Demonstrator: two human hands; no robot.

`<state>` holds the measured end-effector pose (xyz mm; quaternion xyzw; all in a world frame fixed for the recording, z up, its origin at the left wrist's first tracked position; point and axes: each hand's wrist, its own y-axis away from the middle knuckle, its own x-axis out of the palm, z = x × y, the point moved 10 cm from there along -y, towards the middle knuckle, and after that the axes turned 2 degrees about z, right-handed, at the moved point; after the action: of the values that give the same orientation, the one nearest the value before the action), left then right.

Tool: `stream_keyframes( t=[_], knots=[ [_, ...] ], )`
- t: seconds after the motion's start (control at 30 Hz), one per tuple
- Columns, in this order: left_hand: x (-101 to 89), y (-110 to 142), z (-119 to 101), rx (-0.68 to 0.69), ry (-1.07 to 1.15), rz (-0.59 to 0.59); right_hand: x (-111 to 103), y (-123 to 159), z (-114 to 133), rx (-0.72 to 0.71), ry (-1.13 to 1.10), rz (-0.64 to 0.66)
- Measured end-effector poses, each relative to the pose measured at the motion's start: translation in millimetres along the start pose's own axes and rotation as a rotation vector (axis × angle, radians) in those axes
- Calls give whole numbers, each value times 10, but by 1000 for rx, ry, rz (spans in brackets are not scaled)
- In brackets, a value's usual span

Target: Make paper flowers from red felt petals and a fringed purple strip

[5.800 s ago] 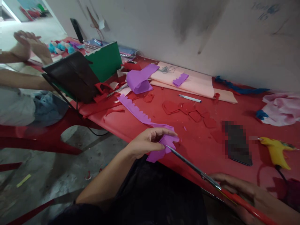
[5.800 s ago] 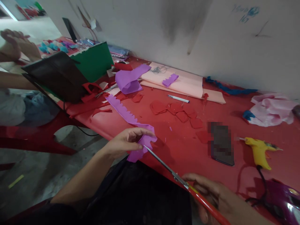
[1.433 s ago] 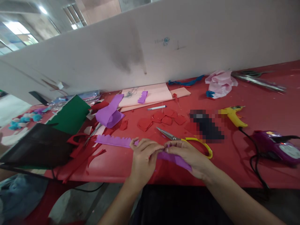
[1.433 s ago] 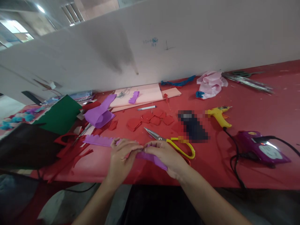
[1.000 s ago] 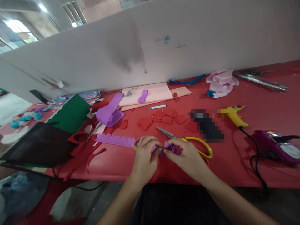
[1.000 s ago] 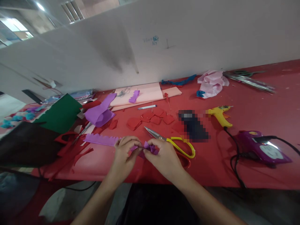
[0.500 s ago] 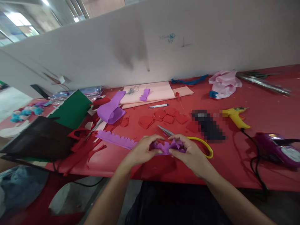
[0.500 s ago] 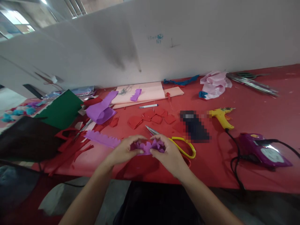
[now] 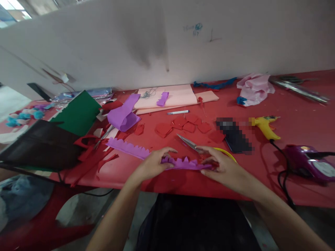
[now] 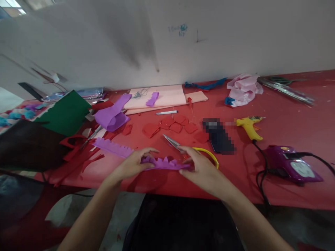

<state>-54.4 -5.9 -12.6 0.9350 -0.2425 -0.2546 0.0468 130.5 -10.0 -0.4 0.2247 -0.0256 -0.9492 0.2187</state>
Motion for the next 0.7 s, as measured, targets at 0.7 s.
stream_keyframes(
  t=[0.7],
  knots=[
    [2,35,151,-38,-147,38,-217,203,-342,-119,766,-264]
  ],
)
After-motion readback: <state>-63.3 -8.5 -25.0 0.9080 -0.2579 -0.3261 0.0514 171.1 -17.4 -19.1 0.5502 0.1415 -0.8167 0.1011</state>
